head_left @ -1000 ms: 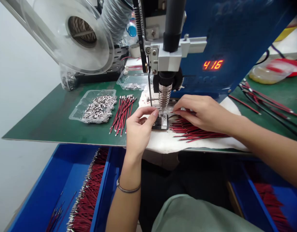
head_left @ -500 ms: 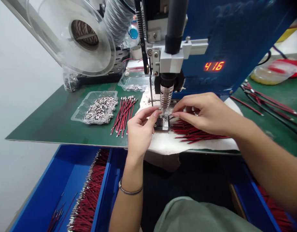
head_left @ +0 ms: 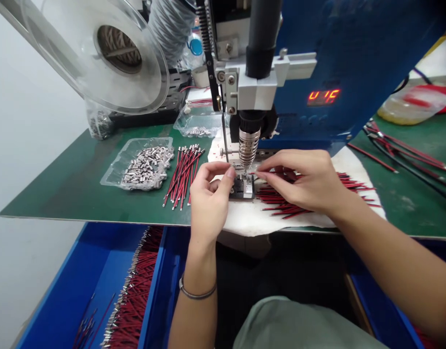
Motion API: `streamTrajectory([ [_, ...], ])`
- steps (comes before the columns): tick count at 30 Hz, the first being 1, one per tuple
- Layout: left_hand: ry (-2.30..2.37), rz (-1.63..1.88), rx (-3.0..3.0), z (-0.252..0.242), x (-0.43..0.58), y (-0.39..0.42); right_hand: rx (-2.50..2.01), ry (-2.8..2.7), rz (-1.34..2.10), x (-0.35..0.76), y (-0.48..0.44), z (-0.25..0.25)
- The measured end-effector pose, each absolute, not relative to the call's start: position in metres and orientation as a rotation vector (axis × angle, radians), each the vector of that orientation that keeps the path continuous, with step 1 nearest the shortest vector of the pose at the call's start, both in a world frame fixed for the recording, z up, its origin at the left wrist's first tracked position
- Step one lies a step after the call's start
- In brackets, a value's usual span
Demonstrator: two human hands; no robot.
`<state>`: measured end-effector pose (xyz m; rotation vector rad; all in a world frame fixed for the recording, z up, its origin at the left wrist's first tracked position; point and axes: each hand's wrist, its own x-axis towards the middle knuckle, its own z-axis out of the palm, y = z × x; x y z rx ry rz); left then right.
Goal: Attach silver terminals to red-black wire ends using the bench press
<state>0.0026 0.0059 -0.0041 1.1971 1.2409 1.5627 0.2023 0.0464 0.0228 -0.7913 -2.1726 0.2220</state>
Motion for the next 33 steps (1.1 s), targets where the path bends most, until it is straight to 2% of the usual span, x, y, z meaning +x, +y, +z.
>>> streamTrajectory([
  [20, 1.303, 1.546, 1.301, 0.0009, 0.0055, 0.0043, -0.885, -2.279, 0.232, 0.1997, 0.0449, 0.0234],
  [33, 1.304, 1.556, 1.336, -0.0011, 0.0052, 0.0039, -0.835, -2.125, 0.035, 0.1983, 0.049, 0.0164],
])
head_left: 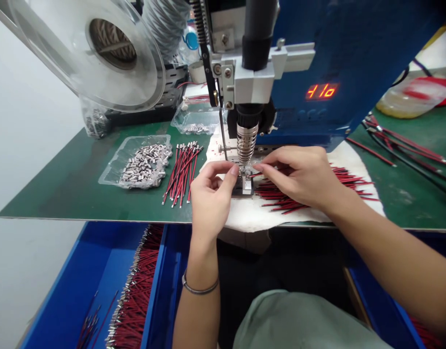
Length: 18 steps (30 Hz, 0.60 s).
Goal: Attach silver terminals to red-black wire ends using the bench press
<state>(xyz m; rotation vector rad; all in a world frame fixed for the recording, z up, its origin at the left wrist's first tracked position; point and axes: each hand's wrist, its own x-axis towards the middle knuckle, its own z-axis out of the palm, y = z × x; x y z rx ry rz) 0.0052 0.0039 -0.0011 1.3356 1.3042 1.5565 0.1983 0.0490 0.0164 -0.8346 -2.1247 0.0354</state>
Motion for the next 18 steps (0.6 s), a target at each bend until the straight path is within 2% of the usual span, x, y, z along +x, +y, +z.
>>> streamTrajectory([
  [18, 1.297, 1.549, 1.298, -0.0004, 0.0059, 0.005, -0.975, -2.003, -0.007, 0.1998, 0.0487, 0.0186],
])
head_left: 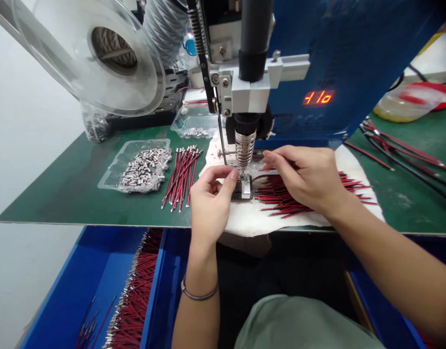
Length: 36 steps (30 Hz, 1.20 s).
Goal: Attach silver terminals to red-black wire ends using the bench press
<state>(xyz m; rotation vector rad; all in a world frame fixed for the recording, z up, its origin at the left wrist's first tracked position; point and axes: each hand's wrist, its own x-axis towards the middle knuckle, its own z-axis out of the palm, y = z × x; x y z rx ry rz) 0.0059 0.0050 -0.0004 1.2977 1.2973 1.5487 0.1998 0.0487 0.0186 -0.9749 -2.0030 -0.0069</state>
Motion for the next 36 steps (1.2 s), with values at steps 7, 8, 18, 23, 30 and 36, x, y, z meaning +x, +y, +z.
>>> streamTrajectory([
  [7, 1.329, 1.544, 1.314, 0.0007, 0.0066, 0.0051, -1.054, -1.944, -0.019, 0.2009, 0.0459, 0.0171],
  [8, 1.326, 1.543, 1.313, 0.0004, 0.0065, 0.0049, -1.045, -1.947, -0.018, 0.2012, 0.0459, 0.0168],
  [18, 1.324, 1.529, 1.302, -0.001, 0.006, 0.0043, -1.023, -1.968, -0.033, 0.1993, 0.0468, 0.0191],
  [23, 1.31, 1.527, 1.304, 0.0003, 0.0068, 0.0038, -1.087, -1.91, 0.007, 0.1999, 0.0439, 0.0173],
  [30, 1.319, 1.515, 1.318, 0.0001, 0.0058, 0.0046, -1.057, -1.991, 0.014, 0.2001, 0.0466, 0.0186],
  [36, 1.34, 1.51, 1.333, 0.0014, 0.0064, 0.0029, -1.07, -2.015, -0.006, 0.1997, 0.0474, 0.0173],
])
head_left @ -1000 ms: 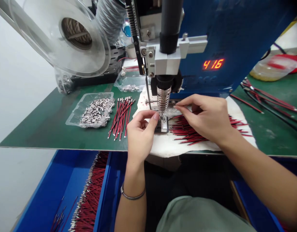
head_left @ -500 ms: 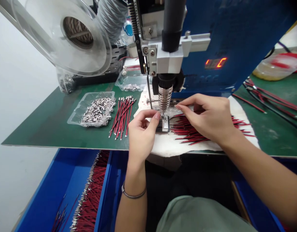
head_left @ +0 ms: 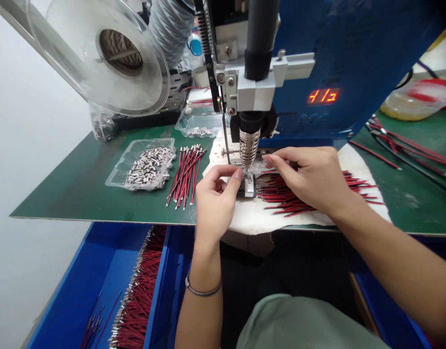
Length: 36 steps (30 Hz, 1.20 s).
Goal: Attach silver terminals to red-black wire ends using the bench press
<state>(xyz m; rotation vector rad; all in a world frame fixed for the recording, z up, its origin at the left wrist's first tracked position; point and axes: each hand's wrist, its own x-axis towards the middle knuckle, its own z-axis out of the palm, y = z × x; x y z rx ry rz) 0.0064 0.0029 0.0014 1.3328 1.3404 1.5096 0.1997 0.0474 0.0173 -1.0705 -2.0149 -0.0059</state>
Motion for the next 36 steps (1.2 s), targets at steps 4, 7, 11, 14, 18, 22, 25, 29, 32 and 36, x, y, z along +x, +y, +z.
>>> streamTrajectory([
  [4, 1.342, 1.513, 1.341, 0.0034, 0.0067, 0.0029, -1.046, -1.993, 0.074, 0.1998, 0.0471, 0.0157],
  [7, 1.344, 1.517, 1.344, 0.0032, 0.0069, 0.0033, -1.041, -2.003, 0.05, 0.1996, 0.0473, 0.0162],
  [11, 1.345, 1.509, 1.346, 0.0016, 0.0071, 0.0033, -1.047, -2.006, 0.02, 0.1988, 0.0478, 0.0173],
  [14, 1.346, 1.51, 1.339, 0.0009, 0.0073, 0.0031, -1.037, -2.009, 0.013, 0.1988, 0.0476, 0.0171],
  [18, 1.356, 1.512, 1.341, 0.0014, 0.0073, 0.0031, -1.058, -2.009, 0.027, 0.2004, 0.0466, 0.0164],
  [22, 1.354, 1.518, 1.341, 0.0021, 0.0074, 0.0034, -1.071, -1.986, 0.014, 0.2007, 0.0464, 0.0168],
  [25, 1.342, 1.516, 1.337, 0.0022, 0.0075, 0.0037, -1.065, -1.983, -0.002, 0.1997, 0.0467, 0.017],
  [29, 1.345, 1.518, 1.342, 0.0021, 0.0078, 0.0038, -1.053, -1.988, 0.074, 0.1988, 0.046, 0.0167],
  [32, 1.343, 1.515, 1.337, 0.0021, 0.0078, 0.0036, -1.038, -2.012, 0.132, 0.1984, 0.0448, 0.0181],
  [36, 1.348, 1.513, 1.339, 0.0013, 0.0068, 0.0034, -0.998, -2.11, 0.139, 0.1986, 0.0446, 0.0222],
])
